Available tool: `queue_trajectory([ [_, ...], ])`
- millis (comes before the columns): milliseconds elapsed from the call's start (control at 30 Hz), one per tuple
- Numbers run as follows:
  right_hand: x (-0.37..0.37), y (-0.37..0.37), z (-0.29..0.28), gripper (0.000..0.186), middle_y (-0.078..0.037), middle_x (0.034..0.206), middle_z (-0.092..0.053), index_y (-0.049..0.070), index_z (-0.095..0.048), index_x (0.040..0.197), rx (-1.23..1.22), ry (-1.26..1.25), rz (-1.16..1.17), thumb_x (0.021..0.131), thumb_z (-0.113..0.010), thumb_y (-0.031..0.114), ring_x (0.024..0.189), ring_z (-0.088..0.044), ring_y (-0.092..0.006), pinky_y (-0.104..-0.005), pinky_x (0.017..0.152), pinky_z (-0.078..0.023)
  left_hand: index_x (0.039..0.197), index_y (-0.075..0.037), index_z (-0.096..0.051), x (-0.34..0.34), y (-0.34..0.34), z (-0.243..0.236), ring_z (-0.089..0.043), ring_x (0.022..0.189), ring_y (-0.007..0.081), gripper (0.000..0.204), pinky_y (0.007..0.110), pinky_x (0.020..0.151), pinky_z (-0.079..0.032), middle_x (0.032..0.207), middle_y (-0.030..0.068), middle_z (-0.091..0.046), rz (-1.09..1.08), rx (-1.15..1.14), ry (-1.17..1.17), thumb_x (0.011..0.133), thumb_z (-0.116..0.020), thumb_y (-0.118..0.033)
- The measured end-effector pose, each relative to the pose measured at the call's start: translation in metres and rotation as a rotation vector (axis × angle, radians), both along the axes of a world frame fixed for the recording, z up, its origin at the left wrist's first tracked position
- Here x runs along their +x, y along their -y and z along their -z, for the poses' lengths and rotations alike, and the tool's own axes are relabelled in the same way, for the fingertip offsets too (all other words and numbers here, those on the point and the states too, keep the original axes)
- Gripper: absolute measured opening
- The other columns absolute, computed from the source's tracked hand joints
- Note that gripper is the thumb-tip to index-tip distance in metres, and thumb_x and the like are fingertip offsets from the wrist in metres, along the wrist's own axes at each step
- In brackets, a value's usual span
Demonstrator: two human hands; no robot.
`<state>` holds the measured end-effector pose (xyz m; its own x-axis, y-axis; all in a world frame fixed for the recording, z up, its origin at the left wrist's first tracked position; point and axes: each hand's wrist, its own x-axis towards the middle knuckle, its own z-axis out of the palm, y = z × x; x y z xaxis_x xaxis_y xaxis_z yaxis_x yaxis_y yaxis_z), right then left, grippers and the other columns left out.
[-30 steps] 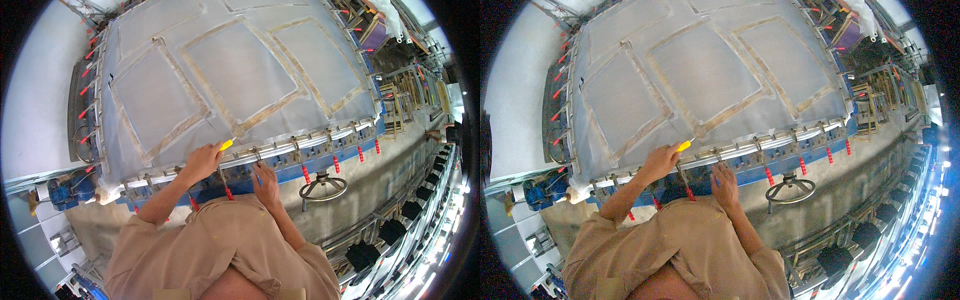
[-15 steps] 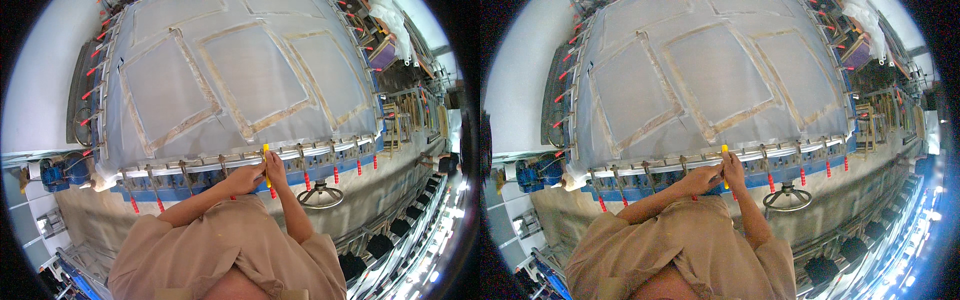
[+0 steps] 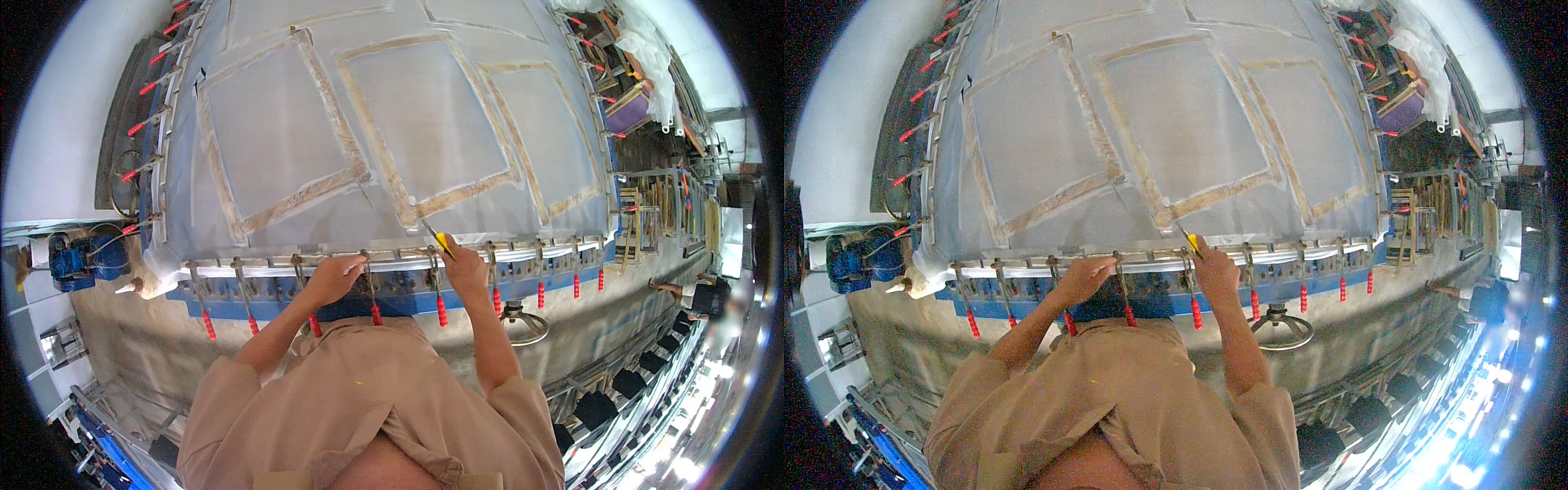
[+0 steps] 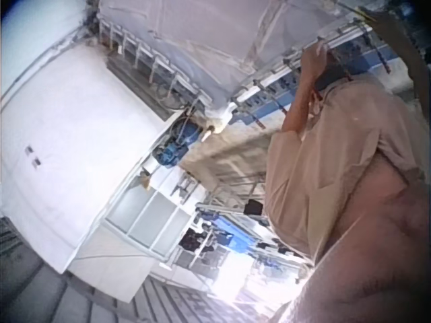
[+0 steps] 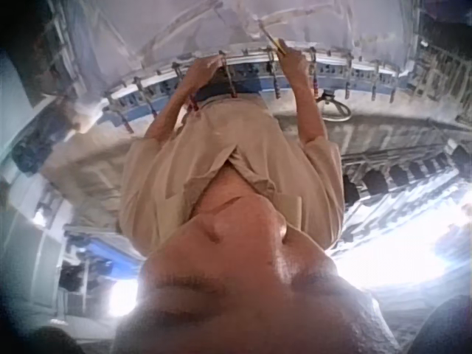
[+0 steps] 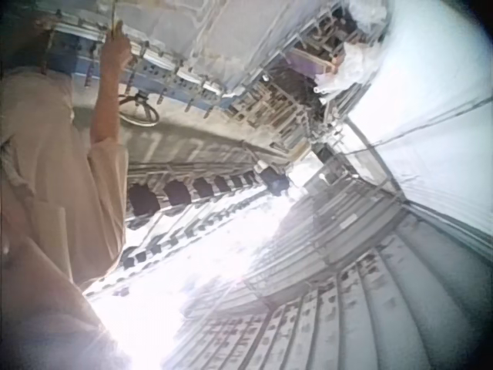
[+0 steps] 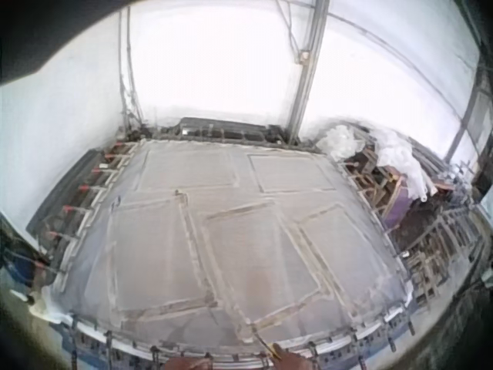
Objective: The person uses a yellow utility knife to cut along the taped seams of a large sheet of fabric stretched over a frame. They systematically cut and peel back sections of the fabric, working across the surface.
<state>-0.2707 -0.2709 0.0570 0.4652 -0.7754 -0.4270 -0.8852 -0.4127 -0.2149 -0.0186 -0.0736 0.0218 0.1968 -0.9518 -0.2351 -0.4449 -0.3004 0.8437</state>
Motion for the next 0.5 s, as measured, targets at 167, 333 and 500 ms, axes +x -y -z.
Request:
queue_trajectory([
  [167, 0.013, 0.000, 0.003, 0.048, -0.021, 0.091, -0.071, 0.031, -0.049, 0.146, 0.012, -0.065, -0.008, 0.099, -0.052, 0.043, 0.087, -0.071, -0.0421, -0.0562, 0.075, -0.057, 0.121, -0.002, -0.068, 0.004, -0.010, 0.010, -0.072, 0.088, 0.0373, 0.036, 0.044, 0.080, -0.055, 0.108, 0.0223, -0.072, -0.002, 0.096, 0.029, 0.099, -0.057, -0.027],
  [333, 0.018, 0.000, 0.011, 0.050, -0.021, 0.093, -0.071, 0.029, -0.048, 0.147, 0.005, -0.076, -0.046, 0.100, -0.051, 0.045, 0.087, -0.071, -0.0415, -0.0545, 0.075, -0.057, 0.121, -0.002, -0.068, -0.004, -0.010, -0.001, -0.071, 0.088, 0.0372, 0.036, 0.044, 0.079, -0.055, 0.106, 0.0225, -0.072, -0.044, 0.175, -0.075, 0.100, -0.056, -0.028],
  [500, 0.030, -0.001, 0.001, 0.045, -0.021, 0.094, -0.071, 0.024, -0.049, 0.144, 0.021, -0.122, -0.066, 0.102, -0.049, 0.040, 0.088, -0.071, -0.0411, -0.0533, 0.075, -0.058, 0.121, -0.005, -0.069, 0.000, -0.013, 0.004, -0.071, 0.087, 0.0376, 0.034, 0.045, 0.078, -0.054, 0.103, 0.0223, -0.072, -0.029, 0.182, -0.003, 0.099, -0.057, -0.027],
])
